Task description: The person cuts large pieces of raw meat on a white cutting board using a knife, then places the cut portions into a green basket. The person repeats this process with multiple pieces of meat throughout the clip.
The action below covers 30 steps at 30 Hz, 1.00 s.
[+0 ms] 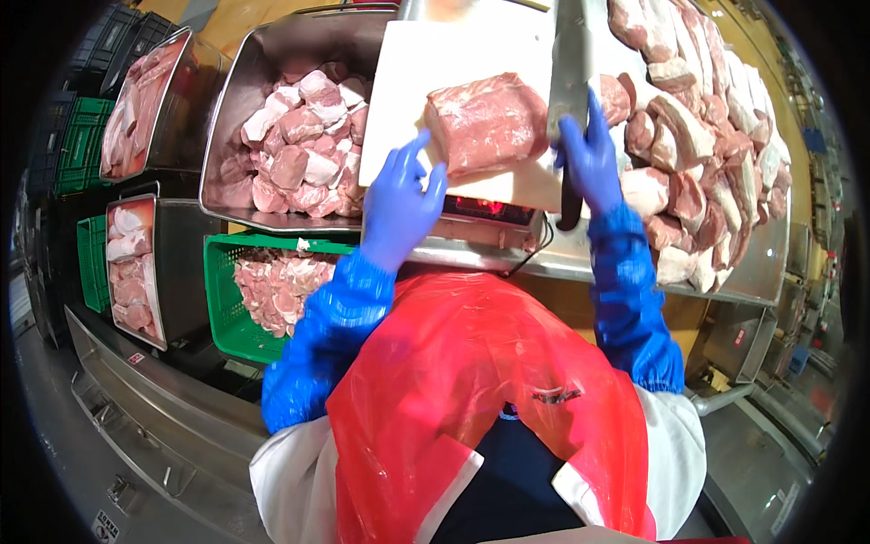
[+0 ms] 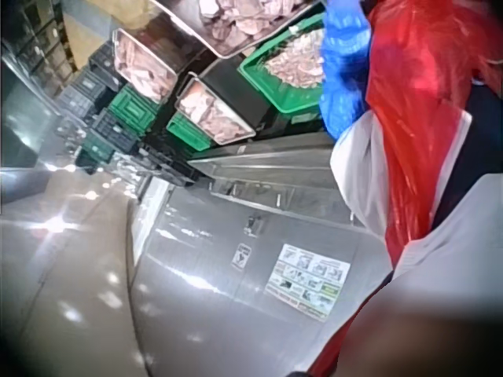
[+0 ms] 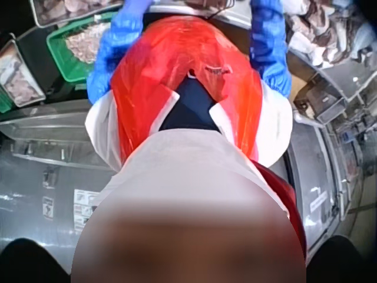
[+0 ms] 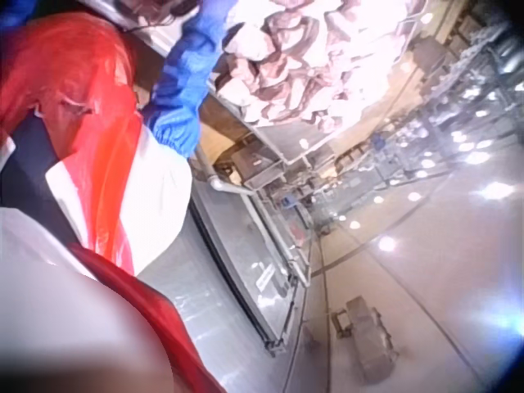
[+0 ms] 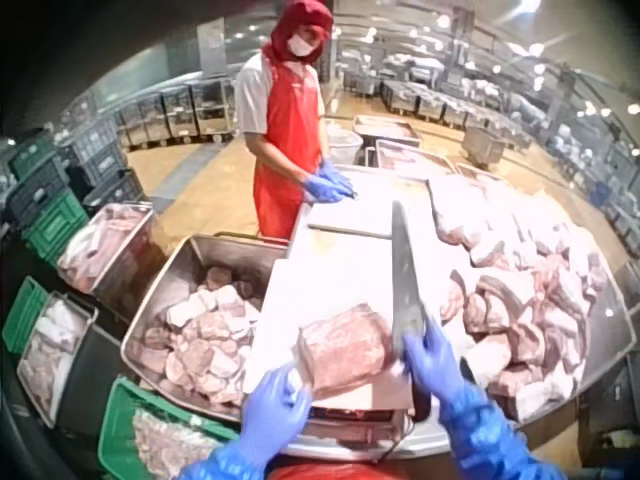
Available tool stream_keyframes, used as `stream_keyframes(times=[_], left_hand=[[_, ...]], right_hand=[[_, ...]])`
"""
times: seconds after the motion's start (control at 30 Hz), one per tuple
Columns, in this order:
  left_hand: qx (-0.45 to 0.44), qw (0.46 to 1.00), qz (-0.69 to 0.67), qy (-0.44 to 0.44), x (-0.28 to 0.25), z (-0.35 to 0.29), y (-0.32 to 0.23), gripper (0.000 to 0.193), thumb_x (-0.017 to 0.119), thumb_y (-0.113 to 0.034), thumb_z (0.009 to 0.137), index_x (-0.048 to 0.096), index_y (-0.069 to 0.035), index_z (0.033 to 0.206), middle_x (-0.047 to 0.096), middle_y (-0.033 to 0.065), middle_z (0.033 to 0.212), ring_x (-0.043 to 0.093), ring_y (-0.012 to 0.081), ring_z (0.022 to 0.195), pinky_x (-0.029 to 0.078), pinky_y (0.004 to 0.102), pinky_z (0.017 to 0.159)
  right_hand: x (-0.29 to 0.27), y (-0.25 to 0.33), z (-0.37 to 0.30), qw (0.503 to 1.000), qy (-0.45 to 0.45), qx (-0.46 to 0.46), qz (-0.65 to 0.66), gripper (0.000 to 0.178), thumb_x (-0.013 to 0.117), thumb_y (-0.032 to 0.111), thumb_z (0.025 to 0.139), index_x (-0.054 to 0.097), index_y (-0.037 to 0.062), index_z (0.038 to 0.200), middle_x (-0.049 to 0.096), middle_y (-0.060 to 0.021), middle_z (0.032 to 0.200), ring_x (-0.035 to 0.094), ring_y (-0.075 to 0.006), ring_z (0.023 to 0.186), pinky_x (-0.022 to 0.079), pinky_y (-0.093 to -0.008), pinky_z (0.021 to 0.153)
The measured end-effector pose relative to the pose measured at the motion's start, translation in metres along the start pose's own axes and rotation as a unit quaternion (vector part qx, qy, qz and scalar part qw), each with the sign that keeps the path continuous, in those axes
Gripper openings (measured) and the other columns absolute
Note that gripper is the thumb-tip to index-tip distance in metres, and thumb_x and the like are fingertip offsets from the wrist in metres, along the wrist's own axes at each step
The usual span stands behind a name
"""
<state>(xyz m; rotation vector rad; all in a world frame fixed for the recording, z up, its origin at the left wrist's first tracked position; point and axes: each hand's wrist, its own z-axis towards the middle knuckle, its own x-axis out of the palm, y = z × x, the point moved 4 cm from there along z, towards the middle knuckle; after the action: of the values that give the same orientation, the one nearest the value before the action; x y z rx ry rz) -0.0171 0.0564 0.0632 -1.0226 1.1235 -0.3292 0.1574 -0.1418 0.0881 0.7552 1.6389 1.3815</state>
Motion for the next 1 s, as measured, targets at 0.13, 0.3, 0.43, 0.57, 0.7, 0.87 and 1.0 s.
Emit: stream_keyframes(times=[0.13,0.3,0.43,0.57,0.7,0.87,1.0], left_hand=[[0.187,0.976,0.005,-0.111,-0.001,-0.021,-0.017,0.023,0.076,-0.012,0.078,0.071,-0.013,0.101,0.059,0.0058,0.086,0.06,0.0262,0.082,0.05,0.0397,0.074],[0.206,0.965,0.072,-0.144,0.024,-0.002,-0.005,0.017,0.075,-0.006,0.076,0.068,-0.011,0.091,0.062,0.0073,0.087,0.063,0.0277,0.083,0.05,0.0401,0.073],[0.215,0.957,0.08,-0.18,0.032,-0.01,-0.003,0.018,0.075,-0.005,0.076,0.068,-0.012,0.091,0.063,0.0062,0.087,0.062,0.0263,0.082,0.051,0.0396,0.073],[0.095,0.975,-0.005,-0.203,0.026,-0.01,0.022,0.013,0.075,-0.01,0.076,0.067,-0.014,0.087,0.063,0.0037,0.088,0.06,0.0267,0.084,0.048,0.0418,0.08],[0.201,0.962,0.141,-0.116,0.02,-0.011,-0.025,0.024,0.072,-0.007,0.075,0.065,-0.008,0.098,0.062,0.0112,0.092,0.061,0.0301,0.089,0.05,0.0414,0.082],[0.246,0.962,0.109,-0.048,0.013,0.003,0.028,0.022,0.07,-0.005,0.073,0.063,-0.007,0.094,0.062,0.0106,0.09,0.061,0.0296,0.087,0.051,0.0388,0.079],[0.261,0.964,-0.027,-0.035,0.003,0.019,0.033,0.012,0.069,-0.005,0.074,0.063,-0.005,0.083,0.06,0.0097,0.078,0.059,0.0281,0.073,0.051,0.0375,0.069]], right_hand=[[0.056,0.021,-0.059,0.98,0.156,0.002,-0.124,0.071,0.056,0.006,0.093,0.028,0.0213,0.156,0.071,-0.0217,0.107,0.072,-0.0289,0.087,0.055,-0.0405,0.083],[0.065,0.01,-0.053,0.951,0.177,-0.089,-0.238,0.067,0.056,0.006,0.094,0.032,0.0188,0.155,0.068,-0.0249,0.093,0.067,-0.0397,0.078,0.052,-0.0426,0.071],[0.006,-0.015,-0.115,0.903,0.235,-0.063,-0.353,0.061,0.055,0.01,0.095,0.037,0.0217,0.153,0.066,-0.0258,0.092,0.064,-0.0461,0.08,0.05,-0.0506,0.068],[-0.065,-0.007,-0.162,0.788,0.31,-0.06,-0.528,0.072,0.054,0.003,0.09,0.033,0.0268,0.155,0.065,-0.0198,0.087,0.063,-0.0411,0.065,0.051,-0.0502,0.058],[-0.067,0.03,-0.152,0.88,0.205,-0.089,-0.418,0.066,0.058,0.002,0.091,0.04,0.0199,0.151,0.067,-0.0206,0.091,0.064,-0.0402,0.065,0.052,-0.0463,0.059],[0.06,0.035,-0.098,0.937,0.088,-0.189,-0.28,0.075,0.057,0.001,0.086,0.031,0.0186,0.155,0.064,-0.0195,0.09,0.064,-0.0383,0.065,0.052,-0.048,0.058],[0.093,-0.001,-0.094,0.875,0.135,-0.146,-0.441,0.085,0.057,0.003,0.084,0.02,0.0234,0.158,0.059,-0.0189,0.085,0.063,-0.0355,0.06,0.052,-0.0493,0.056]])
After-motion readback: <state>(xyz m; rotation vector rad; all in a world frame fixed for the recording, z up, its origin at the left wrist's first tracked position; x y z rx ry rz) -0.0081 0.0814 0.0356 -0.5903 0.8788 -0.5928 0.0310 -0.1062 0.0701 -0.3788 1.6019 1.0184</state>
